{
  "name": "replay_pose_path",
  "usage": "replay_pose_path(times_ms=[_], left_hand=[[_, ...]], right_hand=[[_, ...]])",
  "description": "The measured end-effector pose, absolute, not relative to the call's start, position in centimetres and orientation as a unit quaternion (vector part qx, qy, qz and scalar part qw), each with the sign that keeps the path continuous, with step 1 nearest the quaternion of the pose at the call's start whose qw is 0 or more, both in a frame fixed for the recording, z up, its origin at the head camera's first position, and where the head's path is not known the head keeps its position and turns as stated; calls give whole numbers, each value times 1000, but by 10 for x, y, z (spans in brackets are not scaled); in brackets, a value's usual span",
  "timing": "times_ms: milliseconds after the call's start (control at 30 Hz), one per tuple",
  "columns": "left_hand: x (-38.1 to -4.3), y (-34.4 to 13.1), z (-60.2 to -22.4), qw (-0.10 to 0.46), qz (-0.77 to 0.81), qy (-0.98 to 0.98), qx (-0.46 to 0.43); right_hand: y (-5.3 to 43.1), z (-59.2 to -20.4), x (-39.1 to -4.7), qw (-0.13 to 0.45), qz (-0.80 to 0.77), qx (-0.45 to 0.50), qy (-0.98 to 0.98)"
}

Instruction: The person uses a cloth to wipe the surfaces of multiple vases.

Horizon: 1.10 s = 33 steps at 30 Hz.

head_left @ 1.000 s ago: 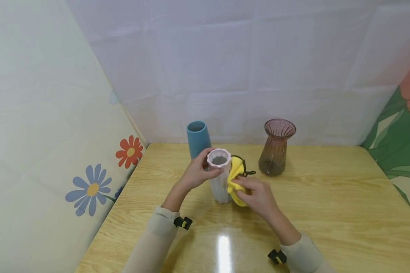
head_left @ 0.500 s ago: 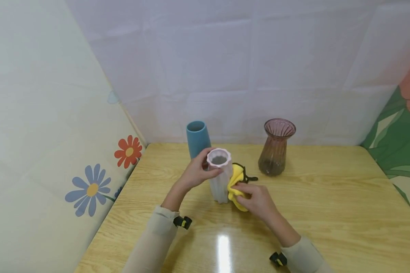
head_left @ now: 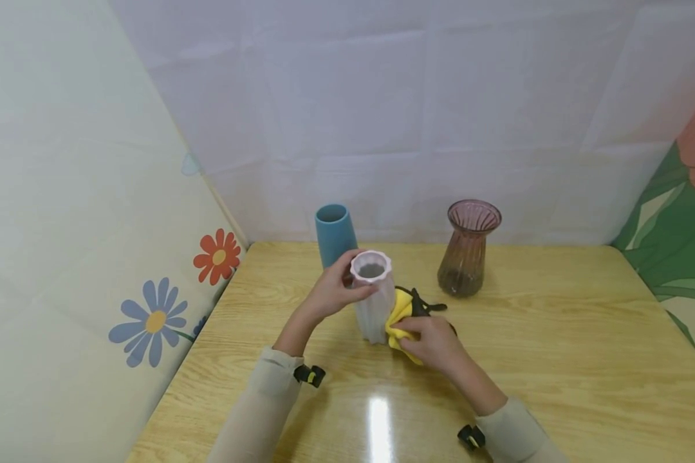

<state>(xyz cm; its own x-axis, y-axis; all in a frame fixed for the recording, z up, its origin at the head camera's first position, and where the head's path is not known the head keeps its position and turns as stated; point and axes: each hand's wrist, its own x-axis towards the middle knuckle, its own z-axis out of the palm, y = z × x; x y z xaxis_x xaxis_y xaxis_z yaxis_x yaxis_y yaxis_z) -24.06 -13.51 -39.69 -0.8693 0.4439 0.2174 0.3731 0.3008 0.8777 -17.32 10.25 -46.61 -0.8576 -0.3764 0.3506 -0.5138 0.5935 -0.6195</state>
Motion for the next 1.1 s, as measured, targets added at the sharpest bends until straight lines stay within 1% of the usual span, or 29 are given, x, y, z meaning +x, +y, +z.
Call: replay_pose_path(times_ms=[133,333,400,467,533,667,733,800,933,1100], left_hand=[[-240,-135,-397,33,534,805,255],[-238,-134,-399,34,547,794,264],[-235,-133,-400,31,552,791,263],[-229,-131,-400,19,556,790,259],[-223,-128,-399,1,560,791,247],[-213,-117,-397,-65,570,791,213],[-209,-111,-394,-90,572,792,191],[-206,-105,-391,-101,570,798,168],[-202,-98,-388,-98,557,815,125],[-202,-97,-388,-103,536,832,99]], right_hand=[[102,-466,-174,85,350,260,-896],[105,-464,-175,14,333,256,-907],[110,-458,-176,8,341,250,-906],[117,-449,-177,25,360,233,-903],[125,-437,-177,60,386,212,-896],[136,-410,-178,144,451,178,-863],[137,-398,-177,170,489,165,-839],[135,-389,-177,193,524,155,-815],[126,-383,-178,215,564,173,-779],[116,-390,-182,201,578,199,-766]])
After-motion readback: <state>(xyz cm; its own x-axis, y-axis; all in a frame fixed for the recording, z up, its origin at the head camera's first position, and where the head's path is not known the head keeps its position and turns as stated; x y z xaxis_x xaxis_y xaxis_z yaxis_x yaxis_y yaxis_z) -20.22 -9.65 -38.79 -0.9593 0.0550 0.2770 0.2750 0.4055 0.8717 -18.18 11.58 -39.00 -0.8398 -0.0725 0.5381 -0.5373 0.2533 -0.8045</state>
